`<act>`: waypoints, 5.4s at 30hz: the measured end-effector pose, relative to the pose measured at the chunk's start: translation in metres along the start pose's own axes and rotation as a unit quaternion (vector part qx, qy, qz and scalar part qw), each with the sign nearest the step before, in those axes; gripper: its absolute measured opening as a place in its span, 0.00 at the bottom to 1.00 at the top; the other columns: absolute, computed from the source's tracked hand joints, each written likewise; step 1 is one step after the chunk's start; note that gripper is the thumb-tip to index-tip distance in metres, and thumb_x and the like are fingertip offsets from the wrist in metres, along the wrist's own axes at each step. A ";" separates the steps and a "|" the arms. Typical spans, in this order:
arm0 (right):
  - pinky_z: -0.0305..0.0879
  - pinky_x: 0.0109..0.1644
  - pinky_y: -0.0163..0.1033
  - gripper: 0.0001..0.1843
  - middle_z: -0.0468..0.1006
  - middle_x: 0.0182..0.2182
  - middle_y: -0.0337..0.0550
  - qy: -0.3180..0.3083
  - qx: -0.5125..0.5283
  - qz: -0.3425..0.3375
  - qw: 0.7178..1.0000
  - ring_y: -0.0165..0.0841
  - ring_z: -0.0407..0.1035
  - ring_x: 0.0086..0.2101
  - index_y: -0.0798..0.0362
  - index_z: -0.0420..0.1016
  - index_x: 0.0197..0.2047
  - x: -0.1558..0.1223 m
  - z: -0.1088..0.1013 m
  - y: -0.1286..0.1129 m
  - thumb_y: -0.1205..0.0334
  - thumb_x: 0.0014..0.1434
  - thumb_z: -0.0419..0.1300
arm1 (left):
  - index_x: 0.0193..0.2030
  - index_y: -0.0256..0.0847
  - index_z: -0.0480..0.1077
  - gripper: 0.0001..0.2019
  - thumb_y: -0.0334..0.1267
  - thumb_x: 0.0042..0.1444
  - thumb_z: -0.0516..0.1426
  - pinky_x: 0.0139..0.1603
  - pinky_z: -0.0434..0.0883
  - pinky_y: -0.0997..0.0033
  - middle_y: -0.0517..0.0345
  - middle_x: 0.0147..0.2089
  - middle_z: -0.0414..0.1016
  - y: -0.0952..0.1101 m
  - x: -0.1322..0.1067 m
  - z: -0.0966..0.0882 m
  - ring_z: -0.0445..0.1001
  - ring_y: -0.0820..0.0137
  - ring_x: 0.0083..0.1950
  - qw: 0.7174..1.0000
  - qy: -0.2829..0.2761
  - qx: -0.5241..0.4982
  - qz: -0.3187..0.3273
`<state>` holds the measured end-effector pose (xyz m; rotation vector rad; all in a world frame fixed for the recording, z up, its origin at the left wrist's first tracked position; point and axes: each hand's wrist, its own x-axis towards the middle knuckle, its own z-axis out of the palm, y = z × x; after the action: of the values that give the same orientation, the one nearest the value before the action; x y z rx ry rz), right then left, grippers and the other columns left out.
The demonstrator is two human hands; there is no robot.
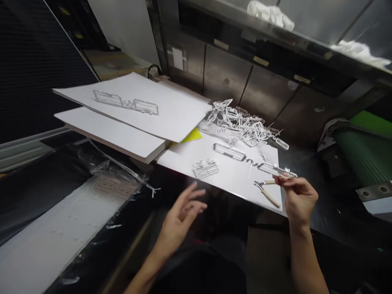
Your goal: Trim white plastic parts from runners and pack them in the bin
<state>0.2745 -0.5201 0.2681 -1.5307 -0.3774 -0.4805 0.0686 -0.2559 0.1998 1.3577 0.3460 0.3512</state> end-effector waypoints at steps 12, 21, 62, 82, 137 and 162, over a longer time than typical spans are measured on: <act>0.86 0.35 0.38 0.18 0.84 0.30 0.36 -0.031 -0.024 0.063 0.997 0.38 0.84 0.30 0.50 0.76 0.34 -0.078 -0.035 -0.038 0.67 0.53 0.81 | 0.54 0.46 0.83 0.11 0.36 0.66 0.68 0.50 0.81 0.74 0.54 0.52 0.83 0.038 0.006 -0.003 0.85 0.71 0.45 0.991 0.039 0.021 0.125; 0.79 0.23 0.38 0.33 0.87 0.33 0.46 -0.158 -0.003 0.230 0.960 0.37 0.79 0.23 0.46 0.86 0.59 -0.073 -0.063 -0.019 0.37 0.56 0.77 | 0.52 0.35 0.80 0.21 0.44 0.56 0.74 0.29 0.76 0.82 0.59 0.31 0.80 0.052 0.018 0.001 0.78 0.76 0.28 0.962 -0.020 -0.185 -0.199; 0.85 0.47 0.41 0.26 0.87 0.41 0.37 -0.055 -0.067 0.044 0.995 0.35 0.83 0.39 0.40 0.86 0.54 -0.084 -0.036 -0.036 0.71 0.54 0.79 | 0.52 0.43 0.85 0.13 0.27 0.64 0.64 0.55 0.85 0.68 0.52 0.45 0.89 0.065 -0.013 -0.013 0.88 0.64 0.49 0.994 -0.080 0.063 0.044; 0.61 0.76 0.66 0.51 0.61 0.77 0.52 -0.396 -0.341 -0.032 0.852 0.59 0.57 0.74 0.42 0.63 0.79 0.012 -0.062 0.009 0.36 0.60 0.75 | 0.56 0.44 0.80 0.22 0.47 0.57 0.74 0.57 0.84 0.69 0.56 0.53 0.87 0.073 0.005 0.002 0.87 0.64 0.52 0.948 -0.122 0.286 0.070; 0.72 0.45 0.42 0.28 0.86 0.44 0.43 -0.461 -0.164 0.249 0.836 0.41 0.79 0.41 0.47 0.85 0.48 -0.027 0.001 -0.054 0.31 0.70 0.59 | 0.51 0.34 0.78 0.21 0.54 0.72 0.61 0.30 0.83 0.72 0.53 0.33 0.85 0.072 0.031 0.053 0.83 0.68 0.28 0.995 -0.088 0.041 -0.014; 0.61 0.33 0.39 0.24 0.77 0.29 0.37 -0.352 -0.258 0.226 0.871 0.35 0.69 0.28 0.47 0.77 0.40 -0.038 0.006 -0.019 0.33 0.66 0.63 | 0.64 0.39 0.73 0.22 0.44 0.67 0.66 0.67 0.76 0.50 0.43 0.59 0.80 0.019 0.074 0.025 0.77 0.54 0.62 0.808 0.015 0.506 0.302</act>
<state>0.2325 -0.5111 0.2641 -2.2271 -0.4452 0.4119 0.1456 -0.2420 0.2202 2.5362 0.0889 0.7807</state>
